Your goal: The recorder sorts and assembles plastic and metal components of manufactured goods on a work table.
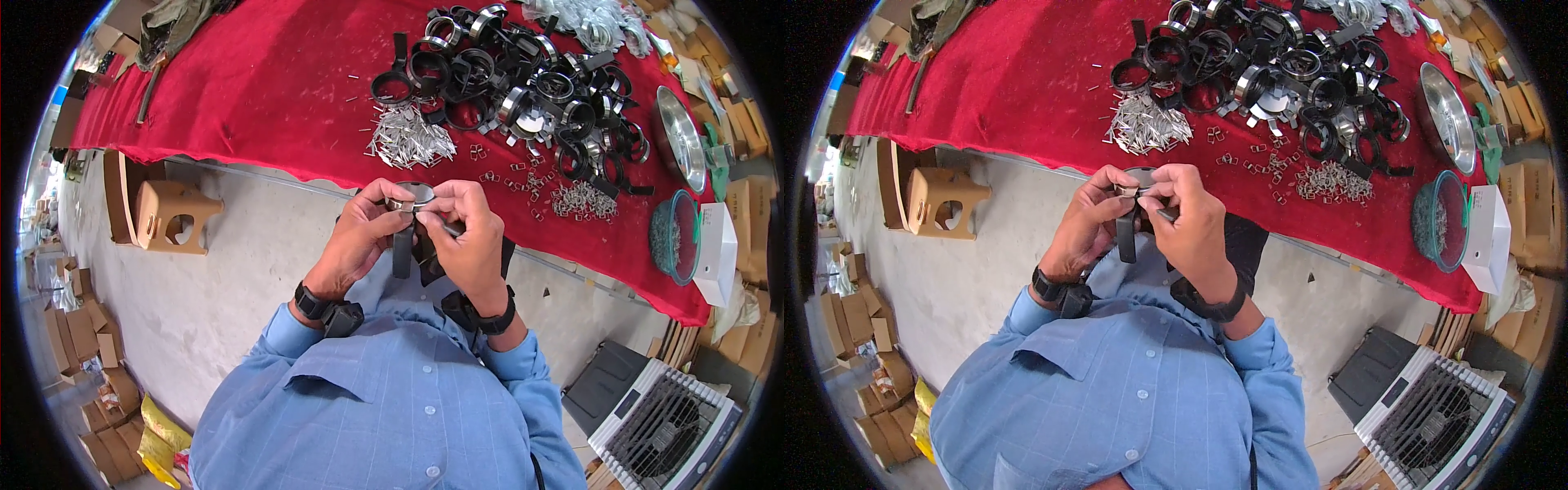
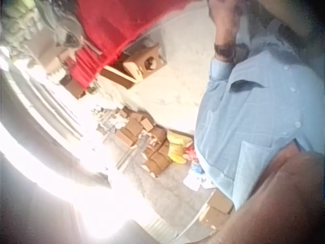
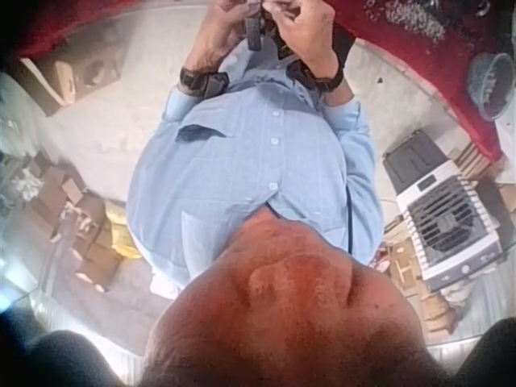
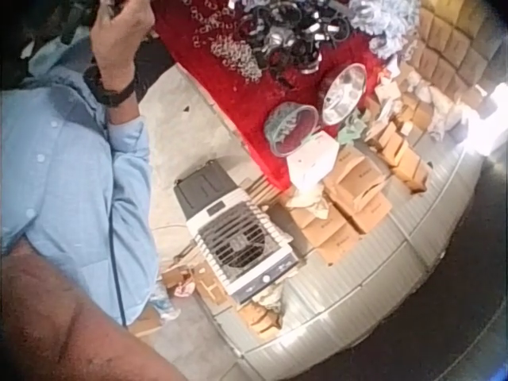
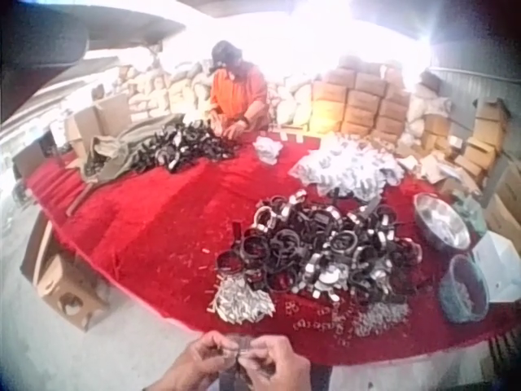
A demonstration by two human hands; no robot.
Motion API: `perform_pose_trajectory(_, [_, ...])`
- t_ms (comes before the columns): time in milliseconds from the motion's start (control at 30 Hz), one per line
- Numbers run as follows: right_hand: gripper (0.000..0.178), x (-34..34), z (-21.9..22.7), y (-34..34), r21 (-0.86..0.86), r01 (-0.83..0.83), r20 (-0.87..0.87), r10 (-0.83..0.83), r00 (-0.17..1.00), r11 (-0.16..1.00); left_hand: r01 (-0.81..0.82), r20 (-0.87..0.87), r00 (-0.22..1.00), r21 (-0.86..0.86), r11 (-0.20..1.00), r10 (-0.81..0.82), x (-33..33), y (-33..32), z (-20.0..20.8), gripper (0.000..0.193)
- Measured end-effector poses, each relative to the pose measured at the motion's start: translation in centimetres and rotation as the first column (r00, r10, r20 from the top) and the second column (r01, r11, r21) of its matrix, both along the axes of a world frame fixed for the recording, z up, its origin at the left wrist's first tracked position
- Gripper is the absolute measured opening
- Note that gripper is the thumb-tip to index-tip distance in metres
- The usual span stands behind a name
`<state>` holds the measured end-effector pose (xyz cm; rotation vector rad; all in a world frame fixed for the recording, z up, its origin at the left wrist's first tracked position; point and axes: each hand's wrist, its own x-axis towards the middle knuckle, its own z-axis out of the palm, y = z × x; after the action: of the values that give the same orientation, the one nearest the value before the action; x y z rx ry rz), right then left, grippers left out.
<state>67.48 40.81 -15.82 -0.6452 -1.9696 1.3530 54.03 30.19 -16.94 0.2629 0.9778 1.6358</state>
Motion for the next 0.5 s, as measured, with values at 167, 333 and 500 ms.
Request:
perform_pose_trajectory(167, [0.027,1.1,-1.3,0.5,-0.298,0.007,0.03,0.002,1.0,0.954,-0.036,-0.094,0.995,-0.053,0.998,0.031,0.4,0.2,1.2,0.024])
perform_pose_trajectory(333, [0.022,2.0,-2.3,0.3,-0.417,0.035,0.066,-0.008,0.998,0.908,-0.1,-0.186,0.977,0.009,0.995,0.1,0.6,-0.1,0.2,0.023])
perform_pose_trajectory(500, [0.017,1.2,-0.6,-0.4,-0.057,0.049,0.061,-0.046,0.997,0.997,-0.168,-0.38,0.908,0.063,0.984,0.18,1.3,0.2,0.1,0.022])
